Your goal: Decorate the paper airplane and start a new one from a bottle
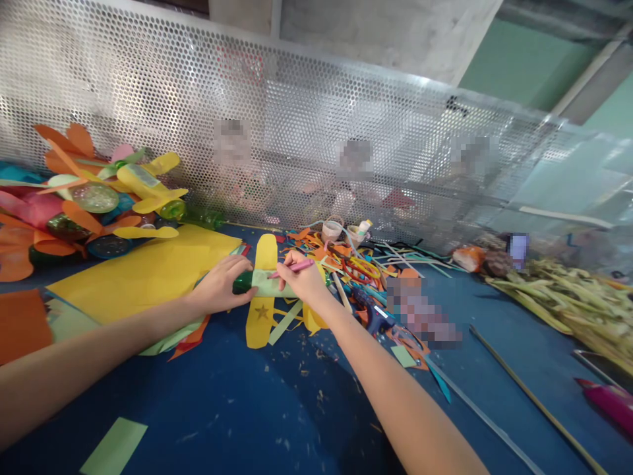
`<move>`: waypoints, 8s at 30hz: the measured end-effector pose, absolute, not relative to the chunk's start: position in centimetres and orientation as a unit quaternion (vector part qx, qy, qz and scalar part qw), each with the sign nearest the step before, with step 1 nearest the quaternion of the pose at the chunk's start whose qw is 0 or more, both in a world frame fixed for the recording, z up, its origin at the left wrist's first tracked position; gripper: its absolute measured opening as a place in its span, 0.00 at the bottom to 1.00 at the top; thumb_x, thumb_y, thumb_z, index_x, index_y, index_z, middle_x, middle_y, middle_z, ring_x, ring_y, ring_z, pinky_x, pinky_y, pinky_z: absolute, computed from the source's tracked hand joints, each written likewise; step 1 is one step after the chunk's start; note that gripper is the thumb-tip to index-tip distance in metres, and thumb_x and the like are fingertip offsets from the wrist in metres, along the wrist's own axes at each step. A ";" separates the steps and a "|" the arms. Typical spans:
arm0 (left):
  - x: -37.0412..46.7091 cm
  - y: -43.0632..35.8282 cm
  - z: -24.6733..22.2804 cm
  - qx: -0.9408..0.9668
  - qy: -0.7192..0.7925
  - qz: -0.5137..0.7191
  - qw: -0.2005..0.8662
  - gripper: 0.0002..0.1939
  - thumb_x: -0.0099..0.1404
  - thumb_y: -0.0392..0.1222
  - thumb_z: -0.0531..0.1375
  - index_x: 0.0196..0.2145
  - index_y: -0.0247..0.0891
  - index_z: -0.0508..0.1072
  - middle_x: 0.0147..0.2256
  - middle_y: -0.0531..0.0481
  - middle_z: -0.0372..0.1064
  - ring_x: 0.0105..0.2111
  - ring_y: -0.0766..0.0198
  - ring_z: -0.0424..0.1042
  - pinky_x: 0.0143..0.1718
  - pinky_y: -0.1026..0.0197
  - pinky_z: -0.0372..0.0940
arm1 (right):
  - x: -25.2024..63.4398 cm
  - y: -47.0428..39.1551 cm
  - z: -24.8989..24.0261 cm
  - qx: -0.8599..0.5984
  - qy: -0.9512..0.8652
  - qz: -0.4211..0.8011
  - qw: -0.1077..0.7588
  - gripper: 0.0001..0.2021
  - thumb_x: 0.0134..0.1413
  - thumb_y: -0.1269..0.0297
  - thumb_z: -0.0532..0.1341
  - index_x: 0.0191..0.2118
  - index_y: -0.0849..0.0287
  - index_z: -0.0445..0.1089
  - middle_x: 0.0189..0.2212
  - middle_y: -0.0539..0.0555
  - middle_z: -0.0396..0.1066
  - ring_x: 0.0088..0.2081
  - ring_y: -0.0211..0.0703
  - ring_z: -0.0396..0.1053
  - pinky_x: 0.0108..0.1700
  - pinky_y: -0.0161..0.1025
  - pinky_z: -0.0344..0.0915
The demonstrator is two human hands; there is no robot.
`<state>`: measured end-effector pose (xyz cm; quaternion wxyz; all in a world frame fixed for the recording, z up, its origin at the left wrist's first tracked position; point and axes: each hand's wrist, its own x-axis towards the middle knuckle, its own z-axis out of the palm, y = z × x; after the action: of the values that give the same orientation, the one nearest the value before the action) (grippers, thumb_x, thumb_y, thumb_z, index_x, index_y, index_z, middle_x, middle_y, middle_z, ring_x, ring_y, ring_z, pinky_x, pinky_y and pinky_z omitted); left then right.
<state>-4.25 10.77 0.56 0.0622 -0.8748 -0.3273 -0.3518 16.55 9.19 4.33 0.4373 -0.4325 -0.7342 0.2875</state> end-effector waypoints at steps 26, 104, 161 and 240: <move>-4.3 10.8 0.5 -0.873 -0.326 -0.358 0.058 0.10 0.57 0.45 0.57 0.35 0.39 0.61 0.38 0.45 0.65 0.41 0.54 0.65 0.43 0.52 0.61 | 16.7 8.8 4.9 -0.450 -0.754 0.265 0.398 0.10 0.54 0.65 0.56 0.24 0.55 0.55 0.15 0.46 0.68 0.27 0.40 0.70 0.36 0.37 0.61; -4.3 11.0 0.3 -0.874 -0.325 -0.356 0.064 0.12 0.58 0.46 0.56 0.37 0.39 0.61 0.39 0.44 0.65 0.42 0.54 0.65 0.44 0.52 0.61 | 17.4 9.6 4.4 -0.439 -0.751 0.263 0.418 0.11 0.53 0.68 0.54 0.22 0.55 0.53 0.11 0.43 0.62 0.19 0.36 0.63 0.33 0.35 0.60; -4.2 10.9 0.5 -0.875 -0.321 -0.357 0.057 0.11 0.57 0.45 0.56 0.37 0.39 0.62 0.39 0.43 0.66 0.43 0.53 0.65 0.43 0.51 0.62 | 16.2 8.9 4.4 -0.425 -0.745 0.286 0.428 0.12 0.55 0.61 0.57 0.25 0.55 0.55 0.16 0.44 0.65 0.23 0.37 0.68 0.31 0.35 0.62; -4.3 10.9 0.4 -0.874 -0.328 -0.353 0.065 0.11 0.57 0.45 0.57 0.36 0.39 0.61 0.40 0.43 0.66 0.43 0.54 0.65 0.44 0.53 0.61 | 16.6 9.2 4.6 -0.449 -0.735 0.278 0.426 0.11 0.53 0.67 0.56 0.22 0.55 0.54 0.13 0.43 0.61 0.22 0.37 0.67 0.29 0.33 0.57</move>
<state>-4.28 10.92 0.43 0.0654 -0.8737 -0.3284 -0.3528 16.62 9.21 4.61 0.4261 -0.4488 -0.7345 0.2784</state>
